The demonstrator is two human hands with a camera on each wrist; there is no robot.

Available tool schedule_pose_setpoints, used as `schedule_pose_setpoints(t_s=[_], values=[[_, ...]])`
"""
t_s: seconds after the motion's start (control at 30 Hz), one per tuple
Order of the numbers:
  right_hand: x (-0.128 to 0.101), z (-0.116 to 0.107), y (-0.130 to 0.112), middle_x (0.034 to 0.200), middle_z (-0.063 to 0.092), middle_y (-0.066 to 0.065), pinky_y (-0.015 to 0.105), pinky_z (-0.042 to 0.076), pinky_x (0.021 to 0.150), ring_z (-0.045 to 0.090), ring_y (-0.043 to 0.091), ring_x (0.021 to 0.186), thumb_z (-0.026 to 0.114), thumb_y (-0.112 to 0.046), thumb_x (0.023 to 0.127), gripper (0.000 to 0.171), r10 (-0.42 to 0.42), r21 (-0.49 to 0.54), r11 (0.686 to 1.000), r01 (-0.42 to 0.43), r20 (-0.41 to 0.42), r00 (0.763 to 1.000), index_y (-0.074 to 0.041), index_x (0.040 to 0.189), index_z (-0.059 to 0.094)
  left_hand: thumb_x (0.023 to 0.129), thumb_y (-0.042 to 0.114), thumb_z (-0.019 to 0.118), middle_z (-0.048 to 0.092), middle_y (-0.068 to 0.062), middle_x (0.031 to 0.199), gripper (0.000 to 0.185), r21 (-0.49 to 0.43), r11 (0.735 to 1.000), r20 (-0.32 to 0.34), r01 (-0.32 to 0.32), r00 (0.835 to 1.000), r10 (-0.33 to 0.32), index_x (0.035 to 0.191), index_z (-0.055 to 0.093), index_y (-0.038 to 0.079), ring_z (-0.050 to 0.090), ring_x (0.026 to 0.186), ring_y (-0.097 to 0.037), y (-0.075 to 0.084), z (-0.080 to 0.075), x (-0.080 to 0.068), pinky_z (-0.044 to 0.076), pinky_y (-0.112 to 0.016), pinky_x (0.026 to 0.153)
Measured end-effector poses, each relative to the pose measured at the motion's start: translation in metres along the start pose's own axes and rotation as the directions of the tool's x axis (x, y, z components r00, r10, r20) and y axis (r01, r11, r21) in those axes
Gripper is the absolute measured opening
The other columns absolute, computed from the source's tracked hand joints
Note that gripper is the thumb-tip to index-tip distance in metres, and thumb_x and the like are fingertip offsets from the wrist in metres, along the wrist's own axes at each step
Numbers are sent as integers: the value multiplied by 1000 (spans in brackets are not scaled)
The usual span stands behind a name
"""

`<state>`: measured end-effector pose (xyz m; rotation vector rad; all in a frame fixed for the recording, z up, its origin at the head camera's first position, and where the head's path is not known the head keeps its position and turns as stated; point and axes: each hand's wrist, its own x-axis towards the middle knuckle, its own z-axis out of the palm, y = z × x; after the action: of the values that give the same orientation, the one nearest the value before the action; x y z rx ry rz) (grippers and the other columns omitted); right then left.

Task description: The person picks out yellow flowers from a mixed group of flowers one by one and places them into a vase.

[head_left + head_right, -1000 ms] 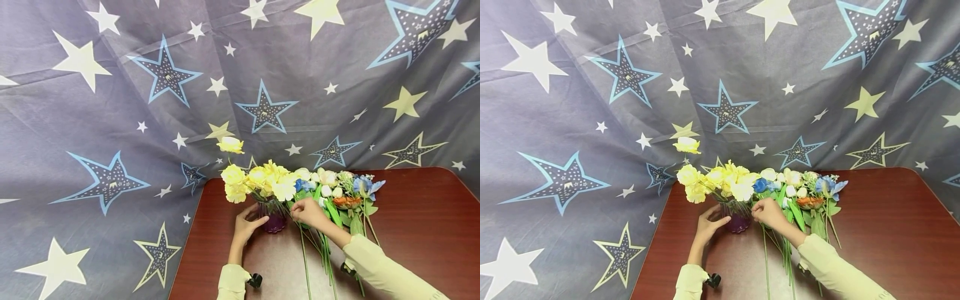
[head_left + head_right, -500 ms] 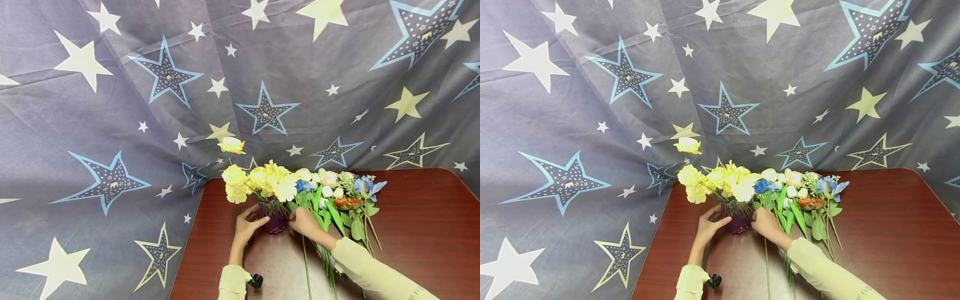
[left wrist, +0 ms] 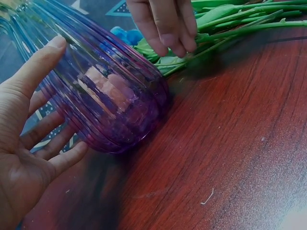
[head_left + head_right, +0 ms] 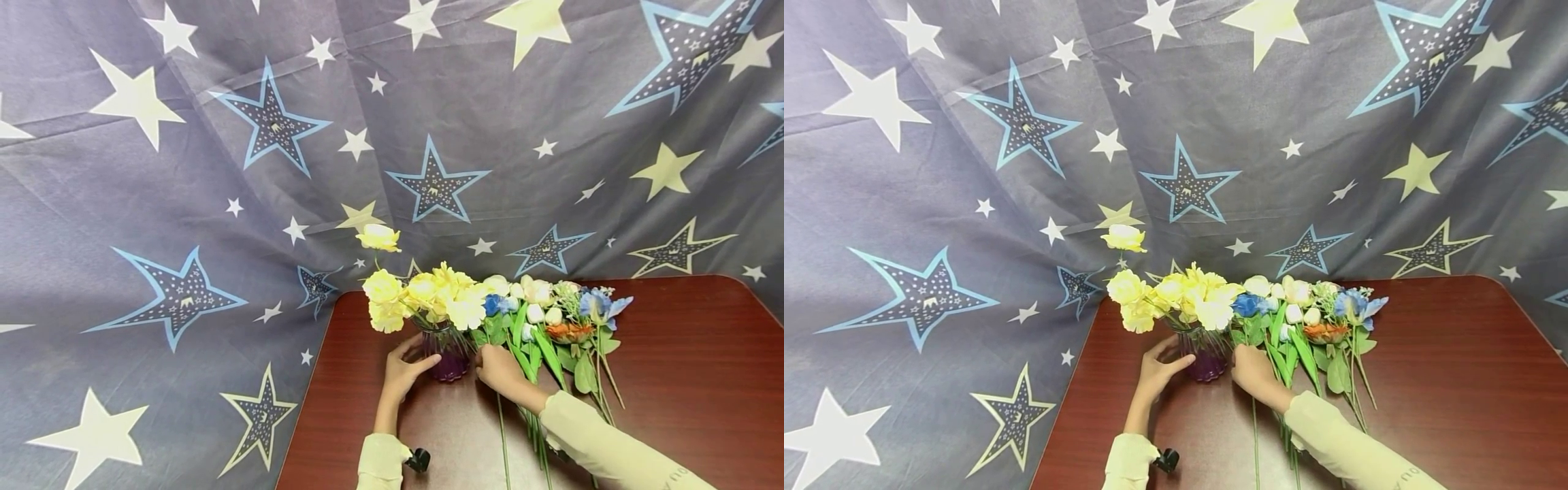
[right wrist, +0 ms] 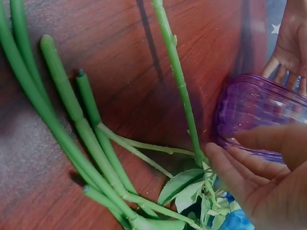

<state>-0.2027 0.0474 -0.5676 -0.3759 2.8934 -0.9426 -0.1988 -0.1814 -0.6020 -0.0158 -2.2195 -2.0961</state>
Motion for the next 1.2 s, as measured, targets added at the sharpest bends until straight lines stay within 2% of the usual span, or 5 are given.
schedule_pose_setpoints(t_s=[0.2,0.47,0.77,1.0,1.2], values=[[-2,5,0,57,21,-6,25,21,49,26,13,53,61,9,74,47,-18,-10,1000,18,-3,1000,-20,60,27,80,12,87,65,-19,135,58,17,1000,4,-13,1000,13,134,66,5,64,123,-35,-1,0,1,55,-45,102],[-2,6,3,54,48,3,28,30,45,38,15,52,60,10,74,39,-8,-81,997,3,-59,998,-16,59,35,78,11,89,66,-16,134,59,-12,1000,7,5,1000,-5,133,67,7,64,124,-34,-1,0,0,55,-45,103],[1,7,5,56,52,5,31,34,45,42,17,54,56,11,75,38,45,-116,992,-48,-26,999,-16,58,35,78,10,89,67,-15,133,58,-7,1000,2,19,1000,-19,132,68,10,64,124,-33,0,-1,1,57,-36,99],[5,9,7,66,66,14,38,46,46,62,26,58,58,10,76,30,60,-154,986,-64,-28,998,-11,58,46,79,10,88,66,-17,134,57,-1,1000,0,8,1000,-8,132,67,8,63,124,-36,-1,-1,1,57,-40,99],[9,13,9,67,67,14,34,41,45,59,22,57,60,9,78,28,71,-160,984,-75,-31,997,-10,59,50,79,10,88,66,-18,133,58,-6,1000,2,-13,1000,13,133,67,5,64,122,-36,-3,-1,1,57,-39,98]])
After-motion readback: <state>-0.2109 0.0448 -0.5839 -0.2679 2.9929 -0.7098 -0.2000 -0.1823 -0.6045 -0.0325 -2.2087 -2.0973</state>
